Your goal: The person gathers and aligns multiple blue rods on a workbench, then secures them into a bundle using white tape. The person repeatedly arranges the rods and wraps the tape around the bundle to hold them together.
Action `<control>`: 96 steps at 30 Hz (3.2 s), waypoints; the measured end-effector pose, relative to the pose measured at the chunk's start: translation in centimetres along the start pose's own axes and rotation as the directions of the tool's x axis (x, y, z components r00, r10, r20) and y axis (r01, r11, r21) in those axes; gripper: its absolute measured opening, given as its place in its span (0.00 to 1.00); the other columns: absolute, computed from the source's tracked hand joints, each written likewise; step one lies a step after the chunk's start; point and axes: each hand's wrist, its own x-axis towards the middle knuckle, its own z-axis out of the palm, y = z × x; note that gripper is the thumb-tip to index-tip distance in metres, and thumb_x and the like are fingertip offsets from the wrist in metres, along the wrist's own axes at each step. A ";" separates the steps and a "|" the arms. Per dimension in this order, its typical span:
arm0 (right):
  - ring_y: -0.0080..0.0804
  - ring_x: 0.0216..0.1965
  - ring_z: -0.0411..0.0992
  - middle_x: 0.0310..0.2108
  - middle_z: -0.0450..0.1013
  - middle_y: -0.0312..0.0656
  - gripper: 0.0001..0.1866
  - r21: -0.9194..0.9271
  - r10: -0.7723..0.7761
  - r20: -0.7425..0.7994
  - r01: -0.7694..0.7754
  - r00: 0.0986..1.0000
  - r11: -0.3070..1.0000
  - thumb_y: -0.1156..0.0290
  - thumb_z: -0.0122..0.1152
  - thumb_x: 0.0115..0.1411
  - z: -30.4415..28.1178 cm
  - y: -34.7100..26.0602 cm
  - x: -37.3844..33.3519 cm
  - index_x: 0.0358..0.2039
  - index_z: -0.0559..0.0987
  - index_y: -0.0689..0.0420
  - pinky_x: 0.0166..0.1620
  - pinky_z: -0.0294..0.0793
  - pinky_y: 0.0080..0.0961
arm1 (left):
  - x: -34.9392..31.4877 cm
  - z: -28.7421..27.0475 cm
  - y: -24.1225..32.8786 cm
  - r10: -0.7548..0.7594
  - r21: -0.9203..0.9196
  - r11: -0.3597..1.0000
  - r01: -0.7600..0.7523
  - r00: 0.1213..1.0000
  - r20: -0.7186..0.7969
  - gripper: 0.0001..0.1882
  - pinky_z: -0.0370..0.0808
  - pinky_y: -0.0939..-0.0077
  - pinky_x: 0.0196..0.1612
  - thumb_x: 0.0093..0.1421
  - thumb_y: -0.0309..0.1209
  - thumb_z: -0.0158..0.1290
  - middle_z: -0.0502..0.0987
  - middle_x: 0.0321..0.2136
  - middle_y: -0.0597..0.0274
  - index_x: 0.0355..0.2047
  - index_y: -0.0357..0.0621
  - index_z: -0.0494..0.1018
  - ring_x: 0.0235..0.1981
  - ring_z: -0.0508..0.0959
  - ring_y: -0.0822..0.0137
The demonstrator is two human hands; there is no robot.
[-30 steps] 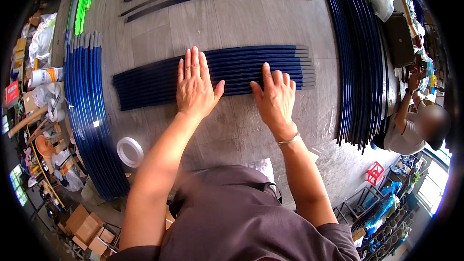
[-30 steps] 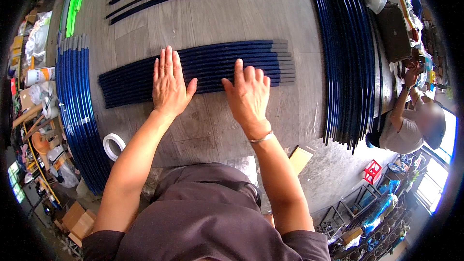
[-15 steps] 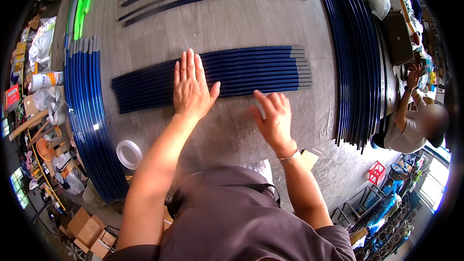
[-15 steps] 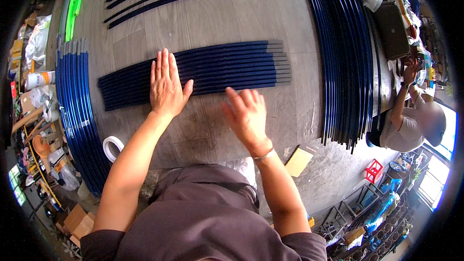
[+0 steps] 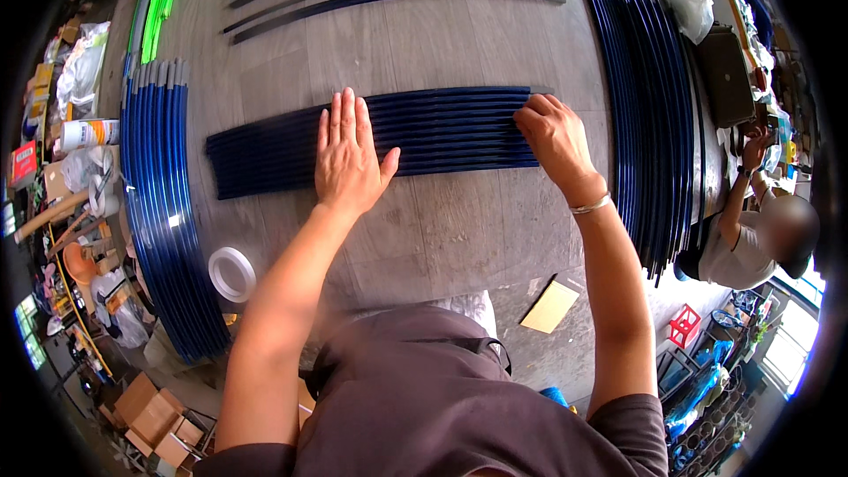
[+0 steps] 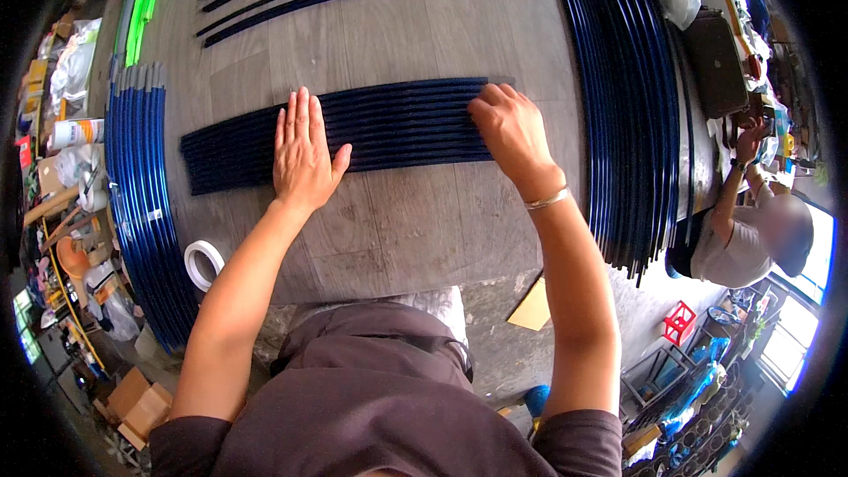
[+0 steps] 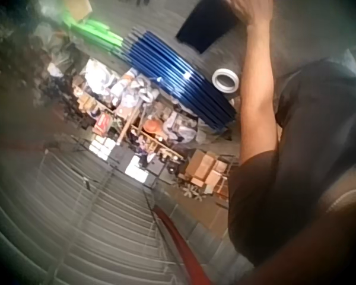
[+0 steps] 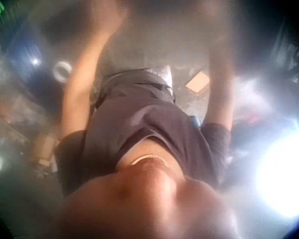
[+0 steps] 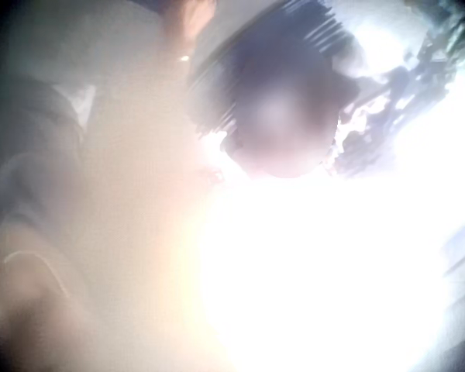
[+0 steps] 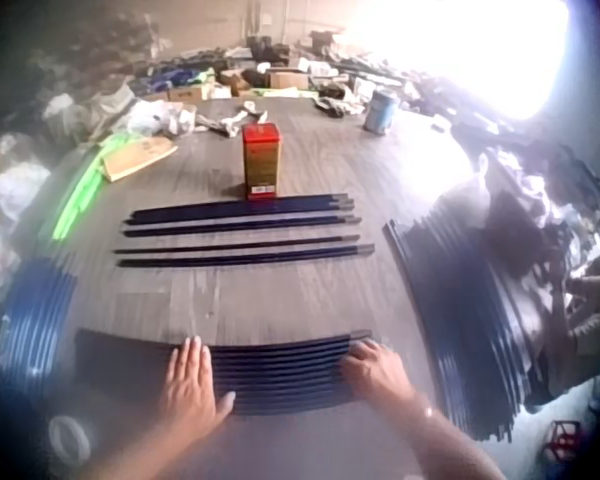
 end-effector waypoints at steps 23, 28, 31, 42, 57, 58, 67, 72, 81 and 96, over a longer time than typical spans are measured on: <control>0.49 0.64 0.63 0.59 0.67 0.49 0.29 0.214 0.232 0.002 -0.227 0.973 0.950 0.71 0.66 0.50 1.9 -10.9 -16.7 0.55 0.74 0.57 0.65 0.58 0.48 | -1.3 0.1 0.2 -0.001 -0.022 1.000 0.002 0.999 0.035 0.47 0.42 0.52 0.72 0.61 0.46 0.53 0.45 0.70 0.37 0.68 0.28 0.44 0.72 0.45 0.44; 0.45 0.65 0.62 0.62 0.66 0.47 0.29 0.073 0.287 -0.059 -0.283 0.956 0.956 0.69 0.59 0.50 3.8 -12.3 -19.1 0.55 0.74 0.56 0.68 0.54 0.47 | -1.6 -0.2 0.3 0.021 0.011 1.000 -0.022 0.999 0.038 0.47 0.43 0.51 0.72 0.62 0.46 0.53 0.45 0.70 0.37 0.68 0.27 0.44 0.72 0.44 0.44; 0.45 0.64 0.63 0.61 0.68 0.46 0.28 0.045 0.286 -0.069 -0.284 0.956 0.958 0.70 0.58 0.48 3.4 -12.2 -19.1 0.53 0.76 0.56 0.67 0.56 0.47 | -2.3 0.0 0.6 0.035 0.045 0.998 -0.037 0.999 0.040 0.47 0.43 0.50 0.71 0.61 0.50 0.51 0.46 0.69 0.33 0.66 0.25 0.48 0.71 0.46 0.42; 0.44 0.63 0.64 0.60 0.68 0.46 0.32 0.063 0.305 -0.101 -0.299 0.947 0.952 0.70 0.58 0.41 3.4 -12.2 -19.0 0.52 0.76 0.56 0.67 0.57 0.47 | -1.2 0.1 0.4 0.085 0.081 0.993 -0.086 0.996 0.012 0.44 0.46 0.50 0.71 0.64 0.49 0.47 0.48 0.68 0.31 0.66 0.23 0.47 0.70 0.48 0.41; 0.45 0.63 0.64 0.60 0.68 0.47 0.31 0.053 0.302 -0.086 -0.298 0.949 0.953 0.71 0.56 0.43 3.2 -12.4 -19.0 0.53 0.75 0.57 0.67 0.56 0.47 | 0.2 0.2 -0.1 0.091 0.123 0.988 -0.092 0.996 0.010 0.43 0.46 0.50 0.71 0.65 0.49 0.46 0.48 0.67 0.31 0.65 0.22 0.50 0.70 0.49 0.41; 0.45 0.63 0.64 0.60 0.68 0.47 0.31 0.047 0.303 -0.083 -0.300 0.949 0.953 0.71 0.56 0.43 3.1 -12.4 -18.9 0.53 0.75 0.57 0.67 0.56 0.47 | 0.3 0.2 -0.1 0.089 0.121 0.989 -0.090 0.996 0.010 0.43 0.46 0.50 0.71 0.65 0.49 0.46 0.48 0.67 0.31 0.65 0.22 0.50 0.70 0.49 0.41; 0.45 0.63 0.65 0.59 0.69 0.47 0.30 0.043 0.307 -0.093 -0.305 0.947 0.952 0.71 0.56 0.42 3.0 -12.5 -19.0 0.52 0.77 0.57 0.66 0.57 0.47 | 0.3 0.3 0.0 0.088 0.106 0.990 -0.088 0.996 0.001 0.43 0.46 0.50 0.71 0.65 0.49 0.46 0.49 0.67 0.31 0.65 0.22 0.49 0.70 0.49 0.42; 0.44 0.62 0.66 0.59 0.69 0.46 0.31 0.039 0.297 -0.108 -0.294 0.949 0.955 0.70 0.56 0.41 3.4 -12.1 -19.0 0.51 0.77 0.56 0.66 0.58 0.47 | 0.1 0.6 -0.2 0.084 0.100 0.992 -0.081 0.996 -0.030 0.43 0.47 0.50 0.71 0.64 0.49 0.48 0.49 0.67 0.32 0.65 0.23 0.50 0.70 0.50 0.42; 0.46 0.64 0.62 0.61 0.66 0.47 0.28 0.023 0.275 -0.117 -0.274 0.954 0.961 0.68 0.54 0.51 4.3 -12.1 -19.5 0.55 0.74 0.55 0.67 0.55 0.48 | 0.2 0.5 -0.2 0.042 0.007 0.999 -0.042 0.999 -0.020 0.44 0.45 0.51 0.71 0.63 0.48 0.49 0.48 0.68 0.34 0.66 0.25 0.48 0.71 0.48 0.43; 0.48 0.64 0.62 0.61 0.67 0.47 0.24 0.009 0.280 -0.111 -0.280 0.954 0.960 0.66 0.48 0.58 4.2 -12.4 -19.3 0.55 0.74 0.55 0.67 0.55 0.49 | 0.0 0.5 -0.2 -0.005 -0.028 1.000 0.004 1.000 -0.016 0.44 0.44 0.54 0.72 0.63 0.51 0.49 0.48 0.69 0.38 0.67 0.27 0.49 0.71 0.48 0.46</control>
